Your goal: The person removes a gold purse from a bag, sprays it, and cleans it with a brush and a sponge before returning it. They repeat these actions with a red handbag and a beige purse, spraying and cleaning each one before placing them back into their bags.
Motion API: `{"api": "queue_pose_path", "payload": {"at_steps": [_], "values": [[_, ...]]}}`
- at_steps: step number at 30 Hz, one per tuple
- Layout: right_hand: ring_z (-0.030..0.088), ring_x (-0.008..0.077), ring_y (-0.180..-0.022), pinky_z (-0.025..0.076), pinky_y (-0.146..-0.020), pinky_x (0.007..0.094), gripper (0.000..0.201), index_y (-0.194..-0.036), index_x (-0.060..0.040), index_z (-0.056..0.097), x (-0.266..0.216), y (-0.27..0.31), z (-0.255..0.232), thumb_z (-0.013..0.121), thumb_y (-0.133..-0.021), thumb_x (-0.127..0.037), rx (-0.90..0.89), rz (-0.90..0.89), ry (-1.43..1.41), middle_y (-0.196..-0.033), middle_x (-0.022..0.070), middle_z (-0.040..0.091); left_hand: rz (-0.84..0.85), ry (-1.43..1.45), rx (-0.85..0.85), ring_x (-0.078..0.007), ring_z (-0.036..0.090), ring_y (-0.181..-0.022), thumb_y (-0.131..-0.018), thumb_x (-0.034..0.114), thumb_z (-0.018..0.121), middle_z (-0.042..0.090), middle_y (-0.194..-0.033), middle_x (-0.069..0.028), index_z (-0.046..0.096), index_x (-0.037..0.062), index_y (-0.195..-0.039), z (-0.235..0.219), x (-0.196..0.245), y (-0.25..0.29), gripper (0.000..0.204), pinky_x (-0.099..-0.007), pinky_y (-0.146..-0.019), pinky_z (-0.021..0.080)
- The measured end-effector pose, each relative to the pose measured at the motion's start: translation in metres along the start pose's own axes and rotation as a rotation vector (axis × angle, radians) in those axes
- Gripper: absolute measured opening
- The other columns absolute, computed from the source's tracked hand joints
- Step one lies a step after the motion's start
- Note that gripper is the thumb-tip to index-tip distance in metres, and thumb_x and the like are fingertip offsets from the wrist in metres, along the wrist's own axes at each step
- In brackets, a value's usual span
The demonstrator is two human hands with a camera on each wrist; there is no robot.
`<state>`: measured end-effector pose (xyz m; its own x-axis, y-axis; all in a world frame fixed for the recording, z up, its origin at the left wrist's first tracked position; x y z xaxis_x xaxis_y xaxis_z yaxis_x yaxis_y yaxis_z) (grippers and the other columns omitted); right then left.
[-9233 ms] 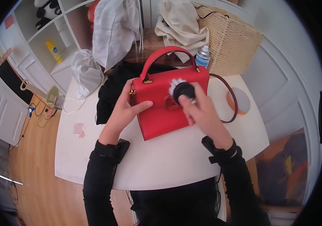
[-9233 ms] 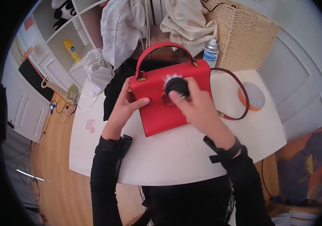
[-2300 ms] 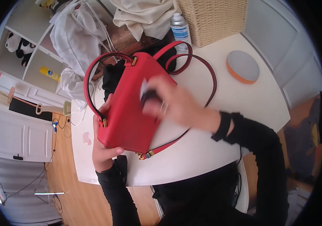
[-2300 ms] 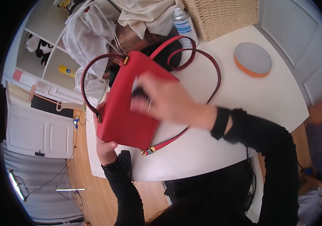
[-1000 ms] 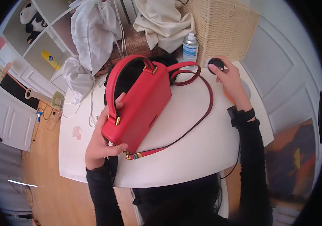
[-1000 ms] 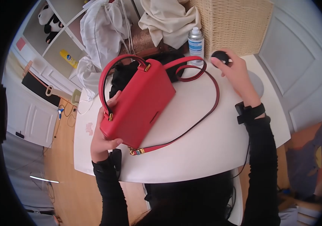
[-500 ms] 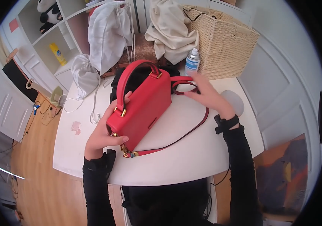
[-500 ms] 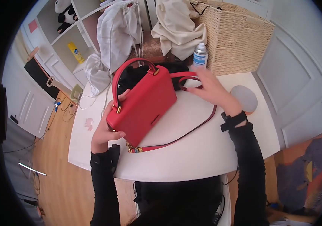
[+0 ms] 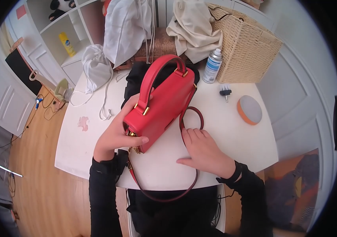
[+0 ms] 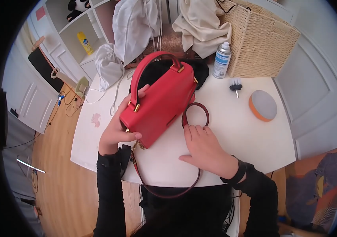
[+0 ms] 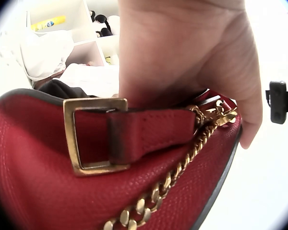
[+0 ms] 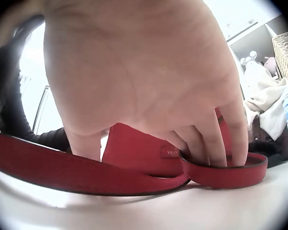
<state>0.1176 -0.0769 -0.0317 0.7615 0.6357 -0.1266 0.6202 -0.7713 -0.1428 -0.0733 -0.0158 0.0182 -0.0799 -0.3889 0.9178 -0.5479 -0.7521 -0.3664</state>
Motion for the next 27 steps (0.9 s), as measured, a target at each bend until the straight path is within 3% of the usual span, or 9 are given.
{"api": "queue_pose_path", "payload": {"at_steps": [3,7,11,16,21,22,24,26,27], "values": [[0.053,0.0298,-0.102,0.044,-0.087,0.0406,0.055,-0.108,0.0063,0.054,0.004,0.002,-0.003,0.076,-0.075,-0.032,-0.053,0.05,-0.022,-0.103,0.016,0.054,-0.017,0.116,0.045,-0.023,0.037,-0.137,-0.062,0.011,0.08,0.041,-0.145,-0.0089,0.04,0.002,-0.143,0.001,0.003,-0.002,0.09,-0.0347,-0.115,0.023],[0.054,0.0303,-0.099,0.045,-0.084,0.039,0.048,-0.102,0.0045,0.055,-0.016,0.019,-0.04,0.075,-0.076,-0.031,-0.06,0.008,-0.101,-0.102,0.0156,0.054,0.006,0.031,0.015,-0.0226,0.037,-0.137,-0.063,0.013,0.081,0.04,-0.146,-0.0094,0.039,0.0017,-0.143,-0.002,0.0,-0.001,0.092,-0.0344,-0.115,0.023],[0.053,0.0309,-0.099,0.046,-0.084,0.038,0.058,-0.107,0.0059,0.053,-0.053,0.03,-0.024,0.078,-0.076,-0.037,-0.202,-0.306,-0.294,-0.103,0.0174,0.052,0.015,0.038,-0.009,-0.0222,0.036,-0.137,-0.063,0.012,0.082,0.04,-0.147,-0.0093,0.04,0.0019,-0.143,0.001,-0.001,0.0,0.091,-0.0343,-0.115,0.023],[0.051,0.0284,-0.106,0.042,-0.093,0.0397,0.069,-0.116,0.0052,0.052,-0.063,0.036,-0.005,0.072,-0.079,-0.049,-0.135,-0.342,-0.166,-0.11,0.0174,0.052,0.017,0.027,-0.009,-0.0217,0.036,-0.137,-0.064,0.012,0.082,0.041,-0.146,-0.0092,0.04,0.0032,-0.143,-0.002,0.0,0.0,0.09,-0.0341,-0.115,0.023],[0.058,0.0263,-0.097,0.042,-0.087,0.0374,0.055,-0.106,0.0016,0.06,-0.041,0.039,0.007,0.068,-0.082,-0.047,-0.233,-0.226,-0.135,-0.098,0.015,0.061,0.018,0.028,-0.022,-0.0205,0.037,-0.135,-0.065,0.01,0.082,0.04,-0.145,-0.0075,0.038,0.0029,-0.144,0.0,0.0,-0.001,0.091,-0.0333,-0.114,0.025],[0.062,0.0269,-0.084,0.043,-0.081,0.0391,0.041,-0.089,-0.0028,0.064,-0.024,0.038,0.001,0.063,-0.086,-0.044,-0.208,-0.151,-0.092,-0.08,0.0109,0.064,0.012,0.037,-0.014,-0.0202,0.038,-0.135,-0.065,0.01,0.082,0.039,-0.145,-0.007,0.038,0.0027,-0.144,-0.001,-0.001,0.0,0.091,-0.033,-0.113,0.025],[0.061,0.0289,-0.075,0.044,-0.078,0.0401,0.034,-0.078,-0.0048,0.063,0.016,0.029,-0.029,0.063,-0.088,-0.037,-0.131,0.117,0.168,-0.069,0.0074,0.061,0.001,0.059,0.009,-0.0194,0.038,-0.134,-0.065,0.01,0.082,0.039,-0.144,-0.006,0.038,0.0023,-0.144,-0.001,-0.002,0.001,0.091,-0.0322,-0.113,0.026],[0.061,0.0292,-0.081,0.043,-0.078,0.0404,0.028,-0.082,-0.0031,0.062,0.068,0.033,-0.053,0.066,-0.086,-0.03,0.062,0.397,0.142,-0.079,0.0101,0.063,0.002,0.055,0.004,-0.0191,0.038,-0.133,-0.065,0.01,0.082,0.038,-0.144,-0.0055,0.038,0.002,-0.145,-0.001,0.0,0.001,0.091,-0.0316,-0.112,0.026],[0.06,0.0295,-0.085,0.044,-0.079,0.041,0.028,-0.087,-0.002,0.062,0.071,0.037,-0.062,0.067,-0.085,-0.029,0.114,0.408,0.183,-0.085,0.0118,0.063,0.005,0.053,-0.006,-0.0189,0.038,-0.133,-0.065,0.01,0.082,0.038,-0.144,-0.0052,0.037,0.0019,-0.145,0.0,0.0,0.0,0.092,-0.0313,-0.112,0.027]]}}
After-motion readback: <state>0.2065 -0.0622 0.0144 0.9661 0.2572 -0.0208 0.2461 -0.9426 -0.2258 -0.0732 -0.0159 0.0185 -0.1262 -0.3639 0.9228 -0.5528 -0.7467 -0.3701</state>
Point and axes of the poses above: each hand's wrist, its own y-axis away from the middle knuckle, its own z-axis out of the palm, x = y × z, the point moved 7 cm from there along -y, towards the middle knuckle
